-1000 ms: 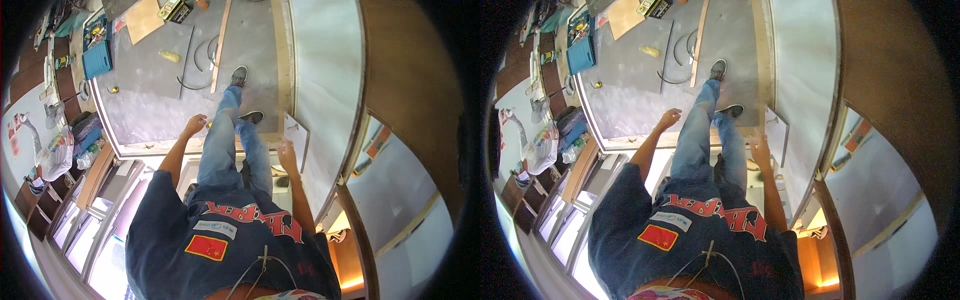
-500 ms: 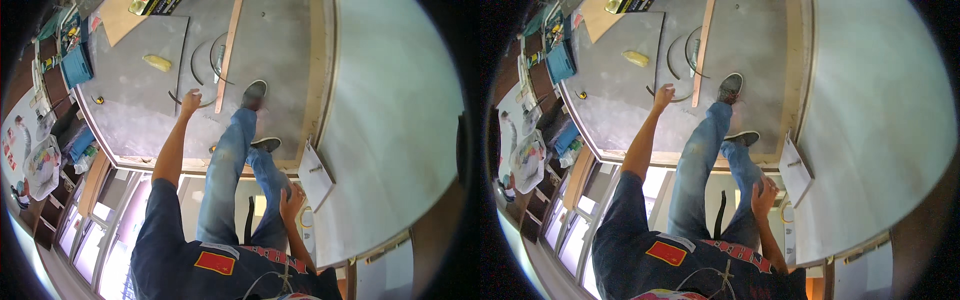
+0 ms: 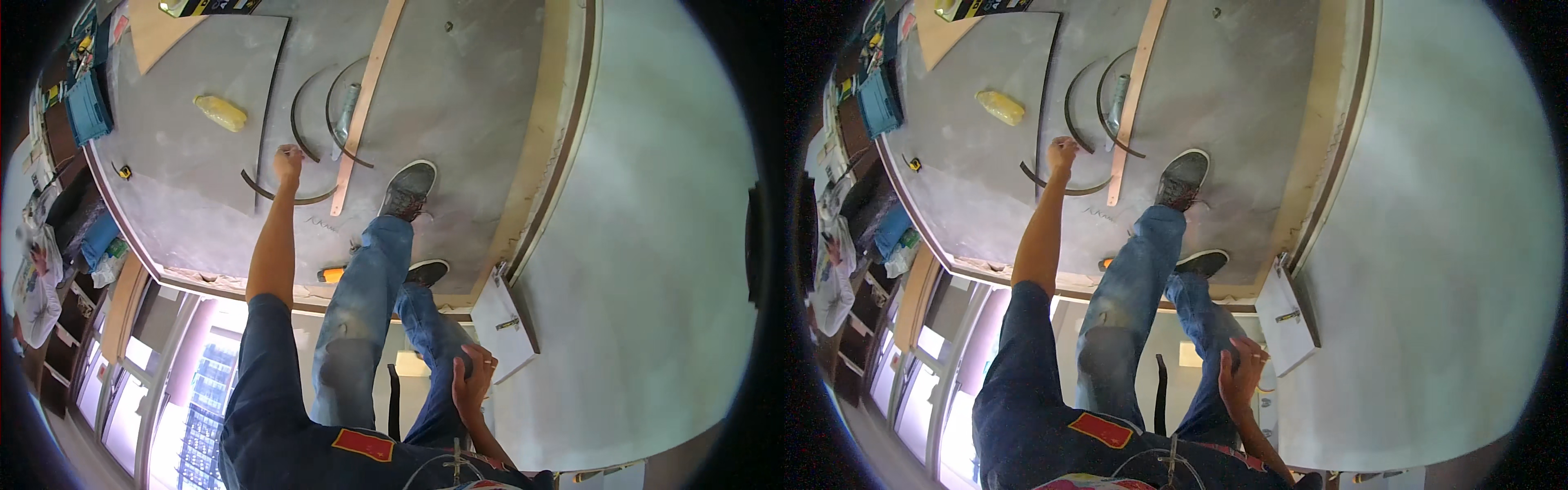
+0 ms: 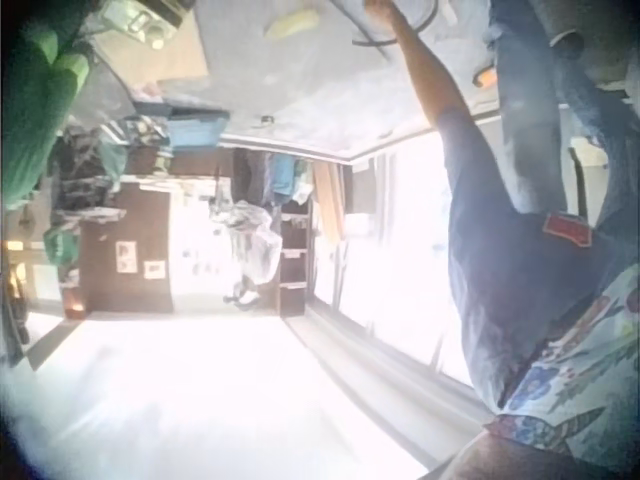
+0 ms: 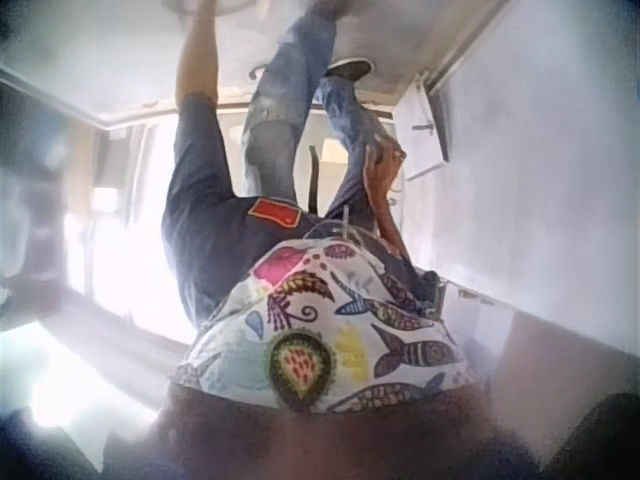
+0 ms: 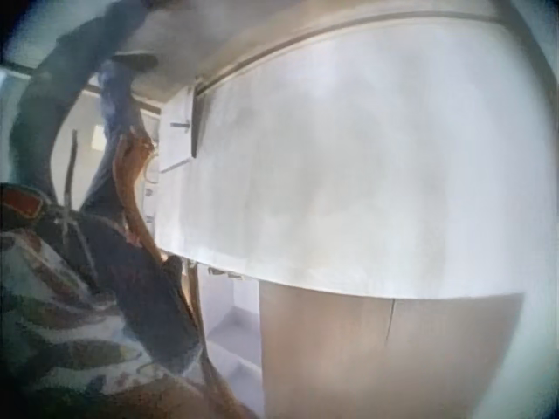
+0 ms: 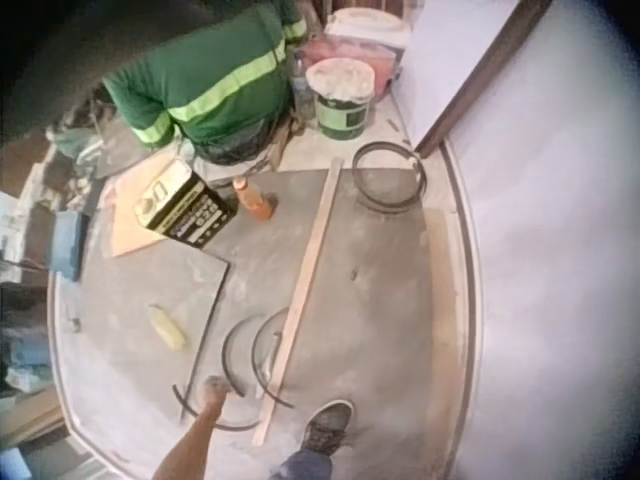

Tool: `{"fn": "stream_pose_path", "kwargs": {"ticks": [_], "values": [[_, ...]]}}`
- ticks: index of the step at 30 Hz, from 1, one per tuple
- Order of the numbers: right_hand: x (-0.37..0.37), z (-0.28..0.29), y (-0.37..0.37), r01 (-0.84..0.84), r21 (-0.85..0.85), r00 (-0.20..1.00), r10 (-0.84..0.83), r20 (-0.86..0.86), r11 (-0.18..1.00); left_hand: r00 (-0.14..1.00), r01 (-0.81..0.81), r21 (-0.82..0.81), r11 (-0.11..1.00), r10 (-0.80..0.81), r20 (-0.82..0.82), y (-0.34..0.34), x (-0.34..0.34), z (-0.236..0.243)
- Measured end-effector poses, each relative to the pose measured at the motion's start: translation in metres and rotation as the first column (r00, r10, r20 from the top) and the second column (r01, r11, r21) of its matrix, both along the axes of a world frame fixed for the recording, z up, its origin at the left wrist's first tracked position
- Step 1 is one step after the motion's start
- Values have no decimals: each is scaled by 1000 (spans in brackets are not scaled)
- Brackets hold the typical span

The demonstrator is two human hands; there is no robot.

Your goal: The person applies a strip of edge banding to the edge of a wooden cabinet shelf. They use a utility knife to trim the excess material and scissors to cut the strip to length. The person then uses a sanding block to smooth the edges of the applied banding.

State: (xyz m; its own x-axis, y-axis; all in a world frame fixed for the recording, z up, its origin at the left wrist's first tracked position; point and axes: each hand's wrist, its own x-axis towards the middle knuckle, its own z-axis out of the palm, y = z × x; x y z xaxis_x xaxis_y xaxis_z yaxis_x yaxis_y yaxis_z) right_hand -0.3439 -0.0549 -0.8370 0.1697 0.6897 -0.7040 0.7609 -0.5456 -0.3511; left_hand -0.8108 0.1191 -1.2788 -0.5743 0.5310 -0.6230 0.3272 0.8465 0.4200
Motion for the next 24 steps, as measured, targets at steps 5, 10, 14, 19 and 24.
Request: {"fn": "stream_pose_path", "kwargs": {"ticks": [5, 10, 14, 19, 24], "values": [[-2, 6, 3, -28, 2, 1000, 28, 7, 1000, 955, -215, 30, 976, 204, 214, -1, 12, 30], [7, -3, 3, -48, 64, 999, 49, -9, 997, 993, -103, -16, 995, 104, 62, 5, 33, 30], [12, -6, 0, -49, 47, 998, 51, -28, 998, 992, 58, -65, 996, -65, -112, -12, 13, -10], [22, -10, -15, -32, 63, 999, 35, -38, 997, 997, 25, 4, 1000, -25, 70, -13, 18, -12], [23, -2, -19, -6, 99, 999, 10, -43, 995, 835, -382, 71, 921, 312, 453, -9, 35, 48]]}}
